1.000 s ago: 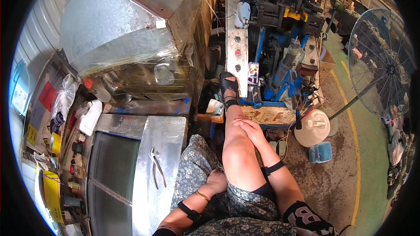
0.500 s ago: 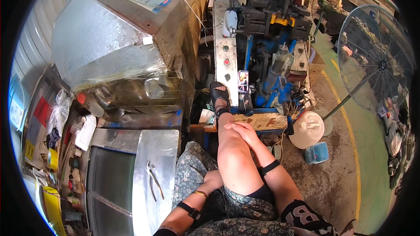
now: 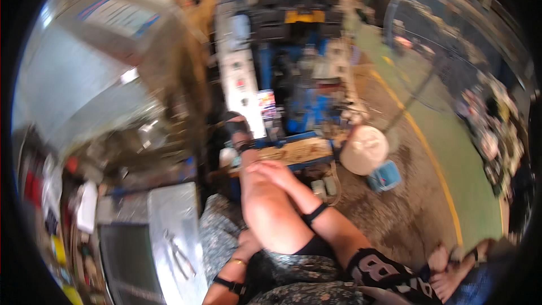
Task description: Operating a heel lasting machine to shape shoe components during production.
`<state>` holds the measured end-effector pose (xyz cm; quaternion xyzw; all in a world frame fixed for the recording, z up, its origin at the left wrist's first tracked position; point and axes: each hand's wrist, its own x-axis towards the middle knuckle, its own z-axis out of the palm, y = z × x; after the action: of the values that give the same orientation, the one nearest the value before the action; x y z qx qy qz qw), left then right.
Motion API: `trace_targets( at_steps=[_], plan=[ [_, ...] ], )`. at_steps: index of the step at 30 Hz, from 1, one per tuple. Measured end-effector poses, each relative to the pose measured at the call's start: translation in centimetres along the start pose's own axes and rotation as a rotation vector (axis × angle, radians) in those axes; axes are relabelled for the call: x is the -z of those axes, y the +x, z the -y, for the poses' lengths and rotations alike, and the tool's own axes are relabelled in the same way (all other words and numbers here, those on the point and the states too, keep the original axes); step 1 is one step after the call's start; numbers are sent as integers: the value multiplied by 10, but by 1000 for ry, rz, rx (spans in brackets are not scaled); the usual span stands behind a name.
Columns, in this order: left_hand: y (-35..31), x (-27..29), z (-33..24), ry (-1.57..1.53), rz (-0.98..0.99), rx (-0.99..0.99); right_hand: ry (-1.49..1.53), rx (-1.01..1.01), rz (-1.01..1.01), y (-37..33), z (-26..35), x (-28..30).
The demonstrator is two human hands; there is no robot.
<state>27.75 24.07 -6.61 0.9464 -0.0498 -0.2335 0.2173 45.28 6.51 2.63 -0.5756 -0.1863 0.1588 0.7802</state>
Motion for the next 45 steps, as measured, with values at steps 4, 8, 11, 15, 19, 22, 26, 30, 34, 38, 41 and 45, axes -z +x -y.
trace_targets(
  at_steps=[4, 8, 11, 15, 19, 22, 26, 30, 34, 38, 41, 45],
  plan=[
    [-14, 25, -16, -119, 17, -51, -36, 64, -100, 6, -17, -3],
    [-7, 0, 7, -289, -97, -62, -64, 132, -86, 5, -22, -3],
    [-7, 0, 6, -70, -54, -128, -20, 160, -92, 3, -25, -3],
    [-1, -8, 17, -104, -17, -132, -36, 146, -121, 10, -32, -1],
    [-4, -12, 30, -381, 26, -106, -95, 100, -207, 16, -41, -2],
    [24, -50, 93, -1, -5, -168, -127, 91, -211, 20, -28, -12],
    [42, -87, 120, 21, 0, -181, -94, 94, -227, 16, -28, -10],
    [23, -55, 87, -82, 18, -219, -60, 49, -214, 10, -28, -6],
    [8, -31, 63, -144, 19, -240, -65, 47, -220, 11, -29, -8],
    [4, -26, 59, -184, -28, -271, -50, 61, -222, 12, -31, -9],
    [2, -25, 59, -210, -58, -287, -4, 37, -211, 14, -31, -10],
    [1, -23, 52, -247, -110, -304, -9, 48, -198, 13, -28, -4]
  ],
)
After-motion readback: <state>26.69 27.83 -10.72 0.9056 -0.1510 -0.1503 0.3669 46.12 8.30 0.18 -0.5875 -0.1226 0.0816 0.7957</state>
